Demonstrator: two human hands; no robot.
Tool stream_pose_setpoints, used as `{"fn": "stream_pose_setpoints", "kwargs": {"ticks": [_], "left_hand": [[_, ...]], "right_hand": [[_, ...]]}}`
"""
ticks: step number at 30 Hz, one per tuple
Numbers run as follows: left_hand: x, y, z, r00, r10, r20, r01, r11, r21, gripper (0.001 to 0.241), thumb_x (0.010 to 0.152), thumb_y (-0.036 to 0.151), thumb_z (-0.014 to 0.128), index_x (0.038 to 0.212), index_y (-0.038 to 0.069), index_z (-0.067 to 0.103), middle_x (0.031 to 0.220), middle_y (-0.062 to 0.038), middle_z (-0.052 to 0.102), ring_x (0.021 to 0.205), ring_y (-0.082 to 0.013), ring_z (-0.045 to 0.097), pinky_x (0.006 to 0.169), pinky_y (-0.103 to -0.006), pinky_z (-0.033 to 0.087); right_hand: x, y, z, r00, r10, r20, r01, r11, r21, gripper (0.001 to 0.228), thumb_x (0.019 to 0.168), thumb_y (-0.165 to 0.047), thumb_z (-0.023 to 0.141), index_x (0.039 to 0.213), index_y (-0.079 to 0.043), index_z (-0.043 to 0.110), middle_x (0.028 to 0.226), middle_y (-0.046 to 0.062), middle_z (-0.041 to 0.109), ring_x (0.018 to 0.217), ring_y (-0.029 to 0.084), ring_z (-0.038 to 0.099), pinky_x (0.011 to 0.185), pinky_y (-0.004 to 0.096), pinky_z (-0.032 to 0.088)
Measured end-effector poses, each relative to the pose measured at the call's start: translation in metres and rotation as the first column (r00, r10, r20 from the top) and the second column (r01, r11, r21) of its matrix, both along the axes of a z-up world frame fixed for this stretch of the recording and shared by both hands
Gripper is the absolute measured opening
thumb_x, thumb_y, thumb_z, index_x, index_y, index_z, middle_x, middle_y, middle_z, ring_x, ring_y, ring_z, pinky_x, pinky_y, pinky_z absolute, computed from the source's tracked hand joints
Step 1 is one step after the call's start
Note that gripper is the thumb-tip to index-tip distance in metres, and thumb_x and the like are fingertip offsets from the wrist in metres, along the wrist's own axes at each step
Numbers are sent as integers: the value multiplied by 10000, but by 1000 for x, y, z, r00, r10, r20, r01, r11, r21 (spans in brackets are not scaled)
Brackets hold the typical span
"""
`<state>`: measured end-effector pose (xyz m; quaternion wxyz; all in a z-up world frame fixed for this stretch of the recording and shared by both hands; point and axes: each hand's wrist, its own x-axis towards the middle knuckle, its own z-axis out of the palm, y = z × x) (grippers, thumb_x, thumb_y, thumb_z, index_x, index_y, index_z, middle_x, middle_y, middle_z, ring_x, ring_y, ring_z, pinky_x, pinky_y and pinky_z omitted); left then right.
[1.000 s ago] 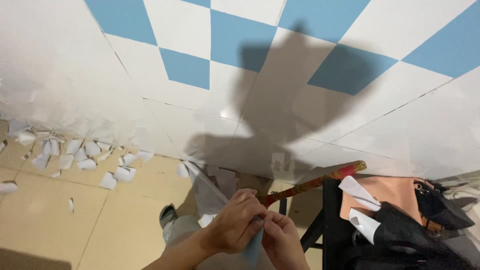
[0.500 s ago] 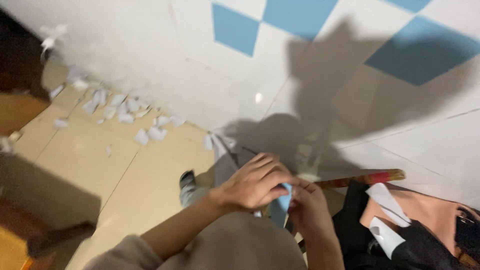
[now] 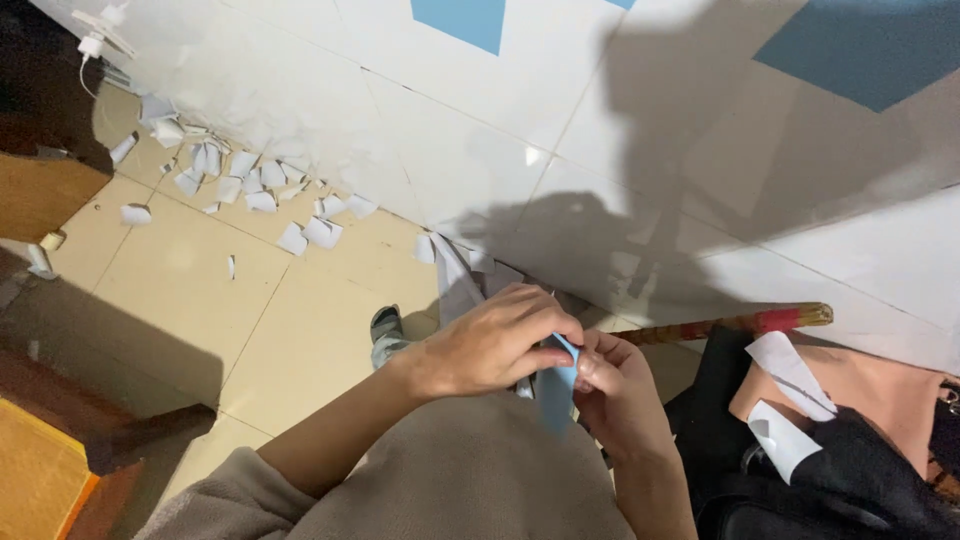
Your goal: Cutting paper templates and applying blue vinyl stickers to a tiled wall to create a checkered pattern.
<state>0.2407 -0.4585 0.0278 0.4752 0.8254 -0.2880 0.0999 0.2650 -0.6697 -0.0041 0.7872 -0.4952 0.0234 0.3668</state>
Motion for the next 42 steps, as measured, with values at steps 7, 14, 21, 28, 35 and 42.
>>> {"fn": "stream_pose_setpoints", "kwargs": {"ticks": [7, 14, 21, 28, 35, 42], "left_hand": [[2, 6, 3, 970, -42, -240, 25, 997, -72, 39, 1034, 84, 555, 1028, 93, 592, 961, -38, 640, 927, -207, 605, 834, -328, 498], [3, 9, -2, 888, -8, -459, -25, 998, -65, 125, 1041, 185, 531, 1106, 82, 502, 1064, -66, 638, 1013, -222, 632, 870, -367, 511], [2, 12, 5, 917, -53, -395, 49, 999, -20, 57, 1041, 131, 491, 1062, 110, 539, 987, -23, 640, 922, -208, 608, 848, -347, 456], [-2, 12, 5, 935, -84, -344, 81, 996, -23, 90, 1049, 149, 526, 1093, 134, 604, 1021, -14, 683, 939, -214, 639, 878, -372, 482], [-6, 16, 6, 935, -171, -311, 144, 984, -106, 112, 1047, 196, 552, 1120, 151, 624, 1055, -2, 681, 970, -186, 643, 888, -338, 497], [-7, 13, 6, 963, -179, -202, 156, 980, -122, 106, 1042, 214, 603, 1121, 149, 631, 1044, 7, 685, 954, -188, 629, 908, -341, 490]], "right_hand": [[-3, -7, -3, 999, -34, 5, 34, 998, 58, 216, 777, -131, 767, 673, -61, 590, 644, 49, 572, 571, 145, 395, 590, 287, 320], [-5, 12, 26, 982, -54, 179, 129, 889, -440, 194, 902, -138, 685, 925, 41, 756, 688, 131, 673, 637, 217, 601, 644, 366, 503], [-4, 10, 16, 934, -7, 357, 155, 909, -387, 248, 875, -84, 719, 655, 28, 745, 524, 55, 566, 542, 148, 444, 521, 317, 370], [-15, 2, -4, 934, -96, 345, 165, 970, -176, 260, 884, -55, 742, 642, 35, 712, 564, 65, 606, 587, 167, 502, 546, 365, 410], [-23, -3, 2, 955, -39, 295, 117, 961, -252, 246, 858, -74, 755, 641, 42, 745, 528, 90, 574, 569, 194, 472, 520, 355, 381], [-25, -11, -1, 953, -37, 300, 98, 977, -188, 197, 874, -79, 759, 722, 45, 778, 531, 64, 484, 539, 177, 344, 487, 349, 290]]}}
